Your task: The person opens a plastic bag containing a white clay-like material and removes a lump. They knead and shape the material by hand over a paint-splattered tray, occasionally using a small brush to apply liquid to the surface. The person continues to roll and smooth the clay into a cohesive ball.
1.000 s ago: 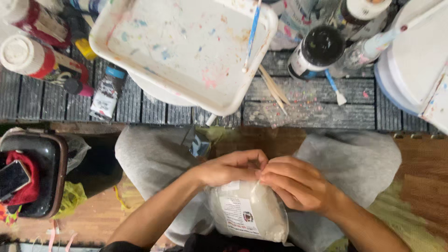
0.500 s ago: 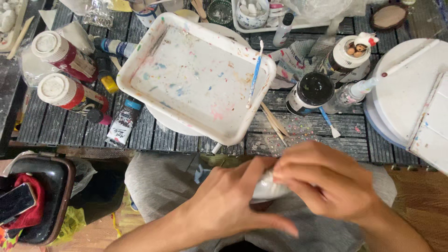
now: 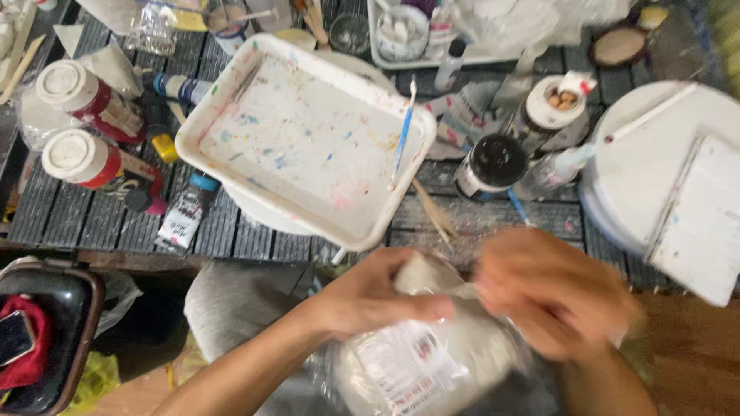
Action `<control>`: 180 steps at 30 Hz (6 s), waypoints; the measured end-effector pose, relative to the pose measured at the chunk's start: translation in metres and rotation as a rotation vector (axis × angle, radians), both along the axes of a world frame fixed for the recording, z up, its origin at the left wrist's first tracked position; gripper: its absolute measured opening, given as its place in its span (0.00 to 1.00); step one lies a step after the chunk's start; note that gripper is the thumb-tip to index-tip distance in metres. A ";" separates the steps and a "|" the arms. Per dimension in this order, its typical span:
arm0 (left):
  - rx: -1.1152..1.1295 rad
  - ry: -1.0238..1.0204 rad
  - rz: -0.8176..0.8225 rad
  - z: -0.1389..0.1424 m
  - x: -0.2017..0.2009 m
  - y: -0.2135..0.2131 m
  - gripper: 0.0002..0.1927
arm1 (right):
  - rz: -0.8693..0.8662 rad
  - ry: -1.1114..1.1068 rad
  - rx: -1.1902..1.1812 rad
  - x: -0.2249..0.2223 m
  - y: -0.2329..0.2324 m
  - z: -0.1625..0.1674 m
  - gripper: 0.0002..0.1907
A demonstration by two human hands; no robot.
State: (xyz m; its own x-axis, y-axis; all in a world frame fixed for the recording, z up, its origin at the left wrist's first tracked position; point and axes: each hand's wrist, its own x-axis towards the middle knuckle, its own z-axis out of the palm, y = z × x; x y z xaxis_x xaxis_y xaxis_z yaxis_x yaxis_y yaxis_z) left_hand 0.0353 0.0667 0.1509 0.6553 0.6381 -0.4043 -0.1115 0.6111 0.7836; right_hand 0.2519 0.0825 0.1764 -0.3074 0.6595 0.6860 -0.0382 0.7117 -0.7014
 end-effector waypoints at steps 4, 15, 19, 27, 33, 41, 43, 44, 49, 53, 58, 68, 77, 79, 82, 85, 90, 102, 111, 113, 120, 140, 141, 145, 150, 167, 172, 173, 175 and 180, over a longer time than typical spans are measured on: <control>0.518 0.031 0.006 0.009 -0.001 0.003 0.31 | 0.040 -0.065 0.081 0.013 0.014 0.002 0.07; 0.552 0.138 0.243 -0.003 -0.010 -0.011 0.34 | 0.228 0.111 -0.232 0.062 0.003 -0.038 0.08; 0.503 0.190 0.306 -0.006 -0.010 -0.019 0.35 | 0.124 0.201 -0.284 0.068 0.001 -0.058 0.07; 0.590 0.230 0.405 -0.011 -0.009 -0.029 0.34 | 0.082 0.344 -0.334 0.065 -0.001 -0.073 0.07; 0.445 0.268 0.587 -0.010 -0.020 -0.028 0.39 | -0.025 0.530 -0.324 0.084 0.014 -0.063 0.09; 0.487 0.235 0.615 -0.022 -0.018 -0.034 0.39 | -0.110 0.517 -0.457 0.101 0.039 -0.085 0.07; 0.449 0.252 0.649 -0.026 -0.020 -0.037 0.40 | -0.113 0.506 -0.523 0.102 0.044 -0.087 0.06; 0.426 0.254 0.661 -0.028 -0.020 -0.039 0.40 | -0.124 0.507 -0.545 0.102 0.047 -0.088 0.05; 0.355 0.175 0.690 -0.037 -0.015 -0.049 0.42 | -0.156 0.515 -0.600 0.100 0.059 -0.087 0.04; 0.446 0.197 0.685 -0.038 -0.017 -0.048 0.40 | -0.131 0.467 -0.630 0.096 0.058 -0.086 0.04; 0.405 0.172 0.745 -0.032 -0.012 -0.028 0.39 | -0.092 0.372 -0.742 0.074 0.050 -0.083 0.17; 0.417 0.057 0.648 -0.016 -0.001 0.006 0.26 | 0.323 0.117 -0.651 0.032 0.032 -0.070 0.45; 0.625 0.217 0.627 -0.014 0.011 0.008 0.25 | -0.026 -0.033 -0.682 0.014 0.006 -0.099 0.21; 0.632 0.206 0.640 -0.014 0.014 0.009 0.25 | -0.064 -0.028 -0.669 0.010 0.004 -0.091 0.20; 0.628 0.172 0.657 -0.012 0.018 0.008 0.26 | -0.088 0.025 -0.667 0.000 -0.001 -0.078 0.20; 0.684 0.218 0.675 -0.012 0.021 0.008 0.25 | -0.110 0.065 -0.674 -0.007 -0.004 -0.070 0.19; 0.792 0.359 0.749 -0.015 0.027 0.009 0.24 | -0.148 0.071 -0.666 -0.010 -0.002 -0.068 0.18; 0.645 0.346 0.675 -0.023 0.014 0.003 0.32 | -0.099 0.099 -0.737 -0.013 -0.002 -0.071 0.21; 0.636 0.334 0.731 -0.019 0.030 -0.020 0.35 | -0.217 -0.091 -0.728 -0.002 -0.018 -0.112 0.14; 0.590 0.291 0.742 -0.018 0.036 -0.023 0.39 | -0.142 0.026 -0.732 0.000 -0.020 -0.112 0.21; 0.658 0.315 0.680 -0.015 0.041 -0.022 0.38 | -0.079 0.239 -0.755 0.014 -0.025 -0.098 0.46; 0.580 0.221 0.341 -0.018 0.006 -0.003 0.35 | 0.063 0.407 -1.031 0.002 -0.012 -0.101 0.50; 0.573 0.180 0.343 -0.017 0.003 -0.003 0.36 | 0.044 0.420 -1.083 0.003 -0.009 -0.097 0.49; 0.521 0.221 0.303 -0.009 -0.005 0.006 0.35 | 0.118 0.158 -0.993 0.013 0.001 -0.076 0.43; 0.666 0.494 0.246 0.011 -0.006 0.014 0.31 | 0.036 0.036 -0.790 0.009 0.004 -0.065 0.32; 1.022 0.748 0.374 0.009 0.027 0.011 0.31 | -0.254 0.064 -0.555 0.009 0.009 -0.066 0.25; 0.860 0.394 0.413 -0.002 0.014 0.006 0.30 | -0.115 0.059 -0.640 0.020 0.008 -0.078 0.23; 0.793 0.353 0.410 -0.003 0.013 0.001 0.31 | -0.063 0.082 -0.649 0.022 0.006 -0.080 0.21; 0.697 0.285 0.385 -0.006 0.012 -0.006 0.30 | 0.010 0.096 -0.657 0.027 0.000 -0.082 0.21; 0.633 0.181 0.277 -0.010 -0.002 -0.011 0.27 | 0.098 0.065 -0.728 0.035 -0.016 -0.078 0.28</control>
State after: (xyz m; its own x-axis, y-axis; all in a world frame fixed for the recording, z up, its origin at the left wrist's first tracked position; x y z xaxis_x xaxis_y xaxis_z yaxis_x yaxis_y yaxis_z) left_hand 0.0330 0.0553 0.1412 0.3930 0.9195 0.0113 -0.0313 0.0011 0.9995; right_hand 0.2870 0.0668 0.0986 -0.3615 0.9265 0.1041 -0.1356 0.0582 -0.9891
